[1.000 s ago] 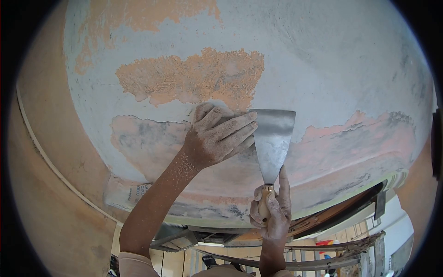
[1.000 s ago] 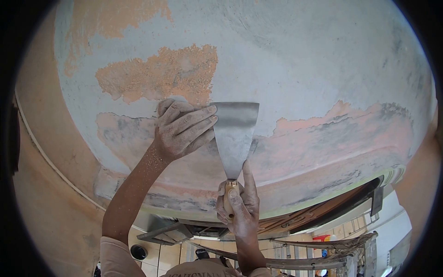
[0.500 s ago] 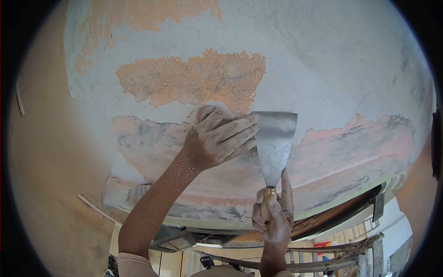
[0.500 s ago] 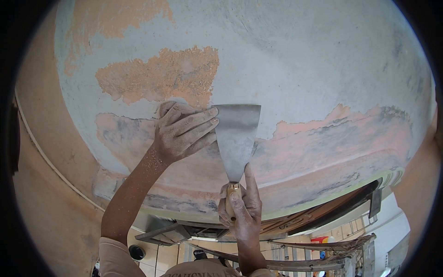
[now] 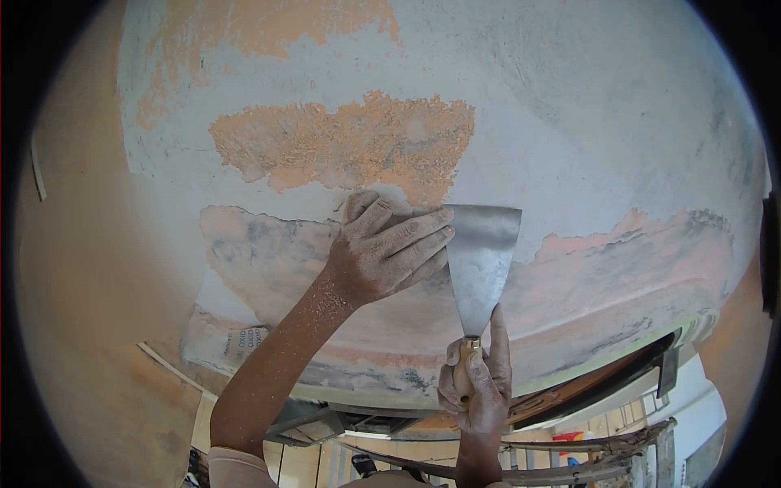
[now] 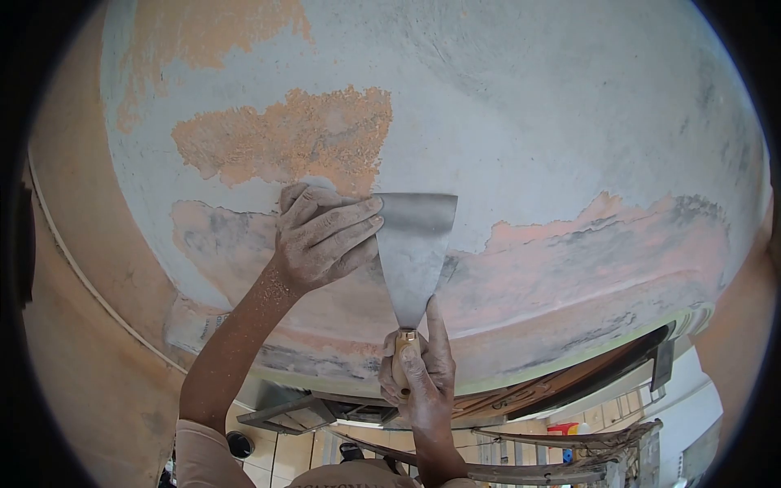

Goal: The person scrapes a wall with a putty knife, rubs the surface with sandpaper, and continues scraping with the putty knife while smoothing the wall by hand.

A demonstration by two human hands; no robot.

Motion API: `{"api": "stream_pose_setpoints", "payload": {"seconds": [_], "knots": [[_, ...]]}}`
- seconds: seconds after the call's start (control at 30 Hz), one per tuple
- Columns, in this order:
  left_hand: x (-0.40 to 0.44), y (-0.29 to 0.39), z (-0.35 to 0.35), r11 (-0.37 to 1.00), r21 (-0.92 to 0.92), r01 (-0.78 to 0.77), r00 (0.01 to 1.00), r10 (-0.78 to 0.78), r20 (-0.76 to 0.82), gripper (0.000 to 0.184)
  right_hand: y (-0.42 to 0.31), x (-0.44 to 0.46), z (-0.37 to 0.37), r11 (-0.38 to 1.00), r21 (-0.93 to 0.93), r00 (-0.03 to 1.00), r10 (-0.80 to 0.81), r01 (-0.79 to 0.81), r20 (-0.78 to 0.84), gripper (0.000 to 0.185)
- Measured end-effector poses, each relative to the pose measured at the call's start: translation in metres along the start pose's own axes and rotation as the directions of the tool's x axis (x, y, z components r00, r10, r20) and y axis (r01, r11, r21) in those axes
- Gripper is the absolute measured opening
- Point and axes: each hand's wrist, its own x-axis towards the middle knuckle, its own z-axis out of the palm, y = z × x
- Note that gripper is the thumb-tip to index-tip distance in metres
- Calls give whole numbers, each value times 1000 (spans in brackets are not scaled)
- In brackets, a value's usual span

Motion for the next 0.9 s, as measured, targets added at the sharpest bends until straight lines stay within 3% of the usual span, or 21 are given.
{"api": "stream_pose_setpoints", "payload": {"seconds": [0.13,0.47,0.63,0.73,0.83,0.9], "knots": [[-4,-2,4,999,17,50,998,-49,-41,25,1,3,1,999,22,1000,24,-24,0,66],[0,-2,0,999,32,-2,1000,3,-16,26,8,-8,8,999,15,999,35,-35,-40,66],[2,-1,-1,997,65,30,999,-29,-19,26,8,-4,16,992,112,997,67,-63,-34,68],[-2,-2,-2,995,78,-57,996,52,72,24,12,-5,13,989,139,998,56,-51,-27,68],[4,-1,0,995,69,66,998,-67,14,23,9,-1,15,987,148,997,69,-65,-25,69],[2,-1,-2,996,87,-8,999,5,38,23,10,-2,14,987,148,997,72,-66,-34,69]]}}
